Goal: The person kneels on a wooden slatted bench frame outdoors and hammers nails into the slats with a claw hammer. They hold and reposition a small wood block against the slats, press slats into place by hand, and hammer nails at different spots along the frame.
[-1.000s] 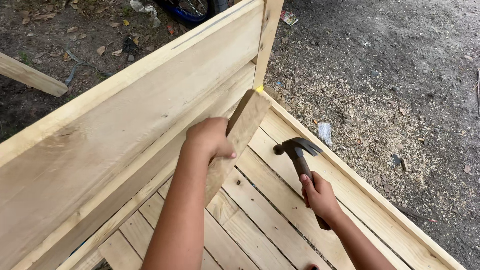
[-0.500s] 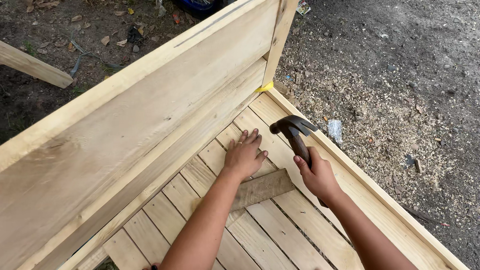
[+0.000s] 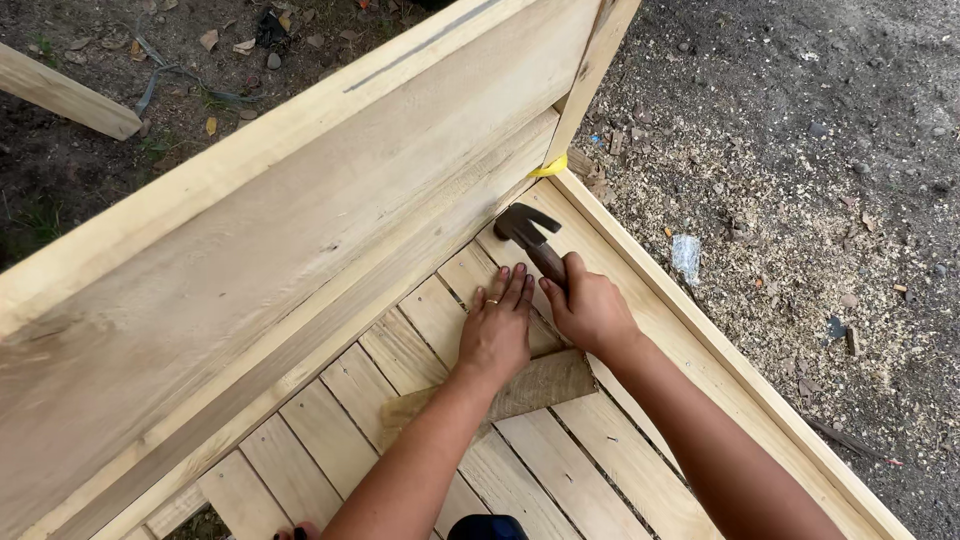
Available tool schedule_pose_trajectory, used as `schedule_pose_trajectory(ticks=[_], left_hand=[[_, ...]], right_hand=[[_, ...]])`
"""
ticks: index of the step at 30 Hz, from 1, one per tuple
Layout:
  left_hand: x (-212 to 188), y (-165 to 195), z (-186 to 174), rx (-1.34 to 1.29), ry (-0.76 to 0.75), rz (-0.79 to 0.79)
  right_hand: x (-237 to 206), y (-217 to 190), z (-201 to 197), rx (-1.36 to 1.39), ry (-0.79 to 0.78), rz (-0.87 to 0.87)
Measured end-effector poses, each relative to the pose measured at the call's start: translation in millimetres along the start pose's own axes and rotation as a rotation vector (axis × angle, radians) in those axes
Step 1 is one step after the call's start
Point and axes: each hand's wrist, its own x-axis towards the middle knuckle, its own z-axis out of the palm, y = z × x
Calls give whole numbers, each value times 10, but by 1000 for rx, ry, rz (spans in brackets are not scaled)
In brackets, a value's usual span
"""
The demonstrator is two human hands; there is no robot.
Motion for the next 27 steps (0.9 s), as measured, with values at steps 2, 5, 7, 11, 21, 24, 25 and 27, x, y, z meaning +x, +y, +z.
schedule_pose_trajectory(ticks=[2,5,7,11,21,24,25,27], left_hand=[[10,-21,25,-3,58,19],[11,-53,69,-54,85,30],[-6,-55,95,-86,85,25],[-88,-213,74,-306,182,-10],[-177,-633,109,-279,234,-60],[-186,-571,-19,-253,151,-112],[-159,-522,-85,-247,110,-130],[-240,-398,-204,-168,113,-75]], right_hand=[[41,-19,-60,-44,-5,11],[-49,-12,-150,65,29,35],[-106,-25,-155,170,152,-45],[-5,-117,-48,-64,-16,46],[-56,-162,-113,-8,24,79],[39,-190,-12,-48,-7,42],[86,-167,11,-47,-12,60],[63,-50,26,-39,-45,94]])
